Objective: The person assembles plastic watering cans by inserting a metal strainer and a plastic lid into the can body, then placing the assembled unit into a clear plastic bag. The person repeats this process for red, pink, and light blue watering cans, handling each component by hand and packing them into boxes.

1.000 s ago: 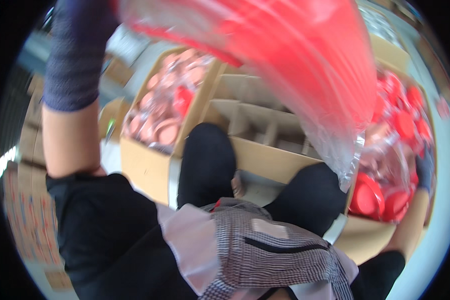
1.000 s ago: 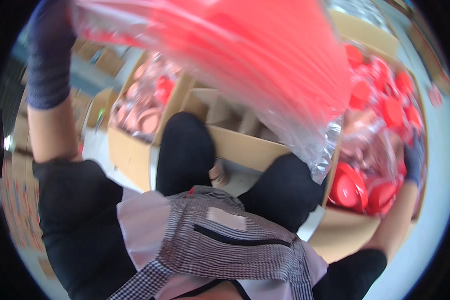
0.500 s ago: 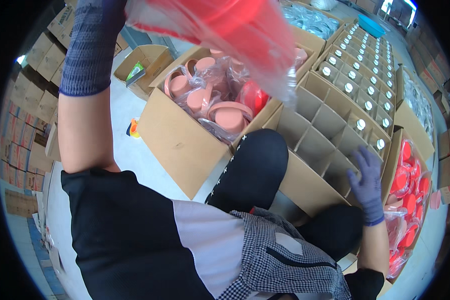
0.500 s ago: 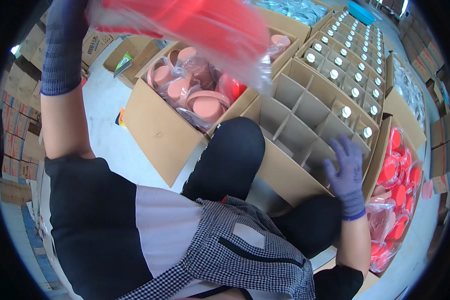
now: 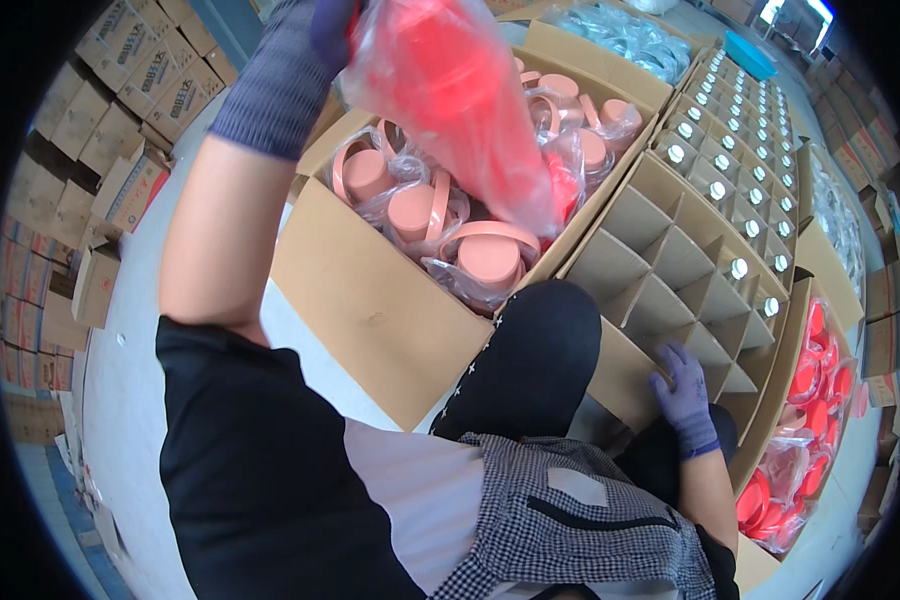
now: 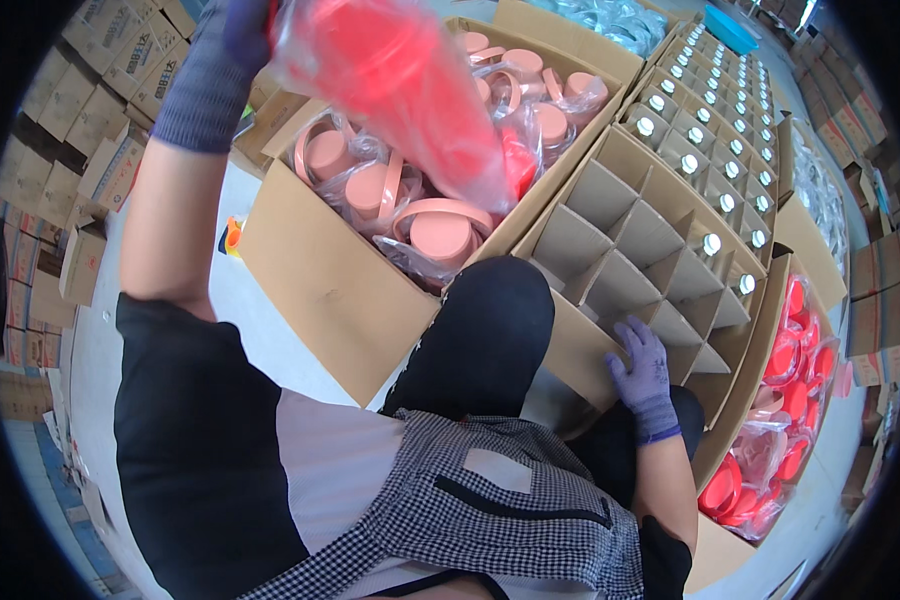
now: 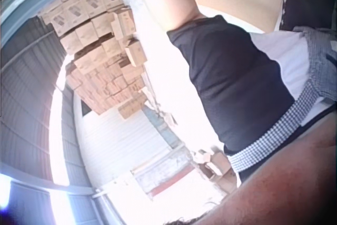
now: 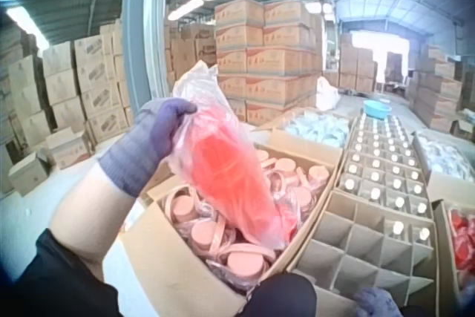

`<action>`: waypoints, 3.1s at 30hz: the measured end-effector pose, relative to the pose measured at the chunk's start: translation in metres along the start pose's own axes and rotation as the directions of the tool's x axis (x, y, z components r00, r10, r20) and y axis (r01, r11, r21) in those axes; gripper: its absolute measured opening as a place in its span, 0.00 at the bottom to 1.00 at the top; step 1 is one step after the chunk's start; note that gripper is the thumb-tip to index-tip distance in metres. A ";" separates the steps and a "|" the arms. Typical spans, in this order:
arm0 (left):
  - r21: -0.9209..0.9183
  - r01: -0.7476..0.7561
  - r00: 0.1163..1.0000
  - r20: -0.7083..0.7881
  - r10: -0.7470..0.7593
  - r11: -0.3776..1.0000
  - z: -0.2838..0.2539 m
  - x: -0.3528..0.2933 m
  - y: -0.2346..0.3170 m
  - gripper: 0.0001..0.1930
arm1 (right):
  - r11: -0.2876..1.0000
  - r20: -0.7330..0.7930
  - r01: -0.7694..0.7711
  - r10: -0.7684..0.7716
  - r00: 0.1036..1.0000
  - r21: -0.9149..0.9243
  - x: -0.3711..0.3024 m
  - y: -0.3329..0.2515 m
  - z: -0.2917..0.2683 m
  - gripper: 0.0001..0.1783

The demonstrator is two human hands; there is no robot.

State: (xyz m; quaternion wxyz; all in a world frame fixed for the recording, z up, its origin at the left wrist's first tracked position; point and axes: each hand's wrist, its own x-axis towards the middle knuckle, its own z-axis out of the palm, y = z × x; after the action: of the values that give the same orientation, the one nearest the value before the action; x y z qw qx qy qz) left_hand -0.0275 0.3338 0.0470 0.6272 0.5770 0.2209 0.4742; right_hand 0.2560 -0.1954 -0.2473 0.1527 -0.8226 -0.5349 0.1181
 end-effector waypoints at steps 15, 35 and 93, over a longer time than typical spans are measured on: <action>0.970 -0.085 0.976 0.127 0.176 -0.229 0.069 0.097 -0.087 0.16 | 0.987 0.020 -0.095 0.093 0.995 0.127 0.003 0.025 0.013 0.29; 0.986 -0.168 0.985 0.168 0.043 0.000 -0.006 0.007 -0.354 0.15 | 0.933 0.084 -0.162 0.143 0.986 0.322 0.003 0.036 0.007 0.26; -0.081 0.114 0.815 0.578 -0.046 0.990 0.177 -0.270 -0.050 0.20 | -0.229 -0.046 0.092 0.199 0.979 0.969 0.110 0.014 -0.190 0.27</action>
State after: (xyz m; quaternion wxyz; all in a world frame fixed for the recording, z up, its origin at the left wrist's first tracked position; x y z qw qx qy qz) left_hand 0.0130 0.0191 -0.0312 0.7152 0.6473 0.0188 0.2630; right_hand 0.3799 -0.1239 -0.0804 0.7822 -0.4196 -0.1858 0.4214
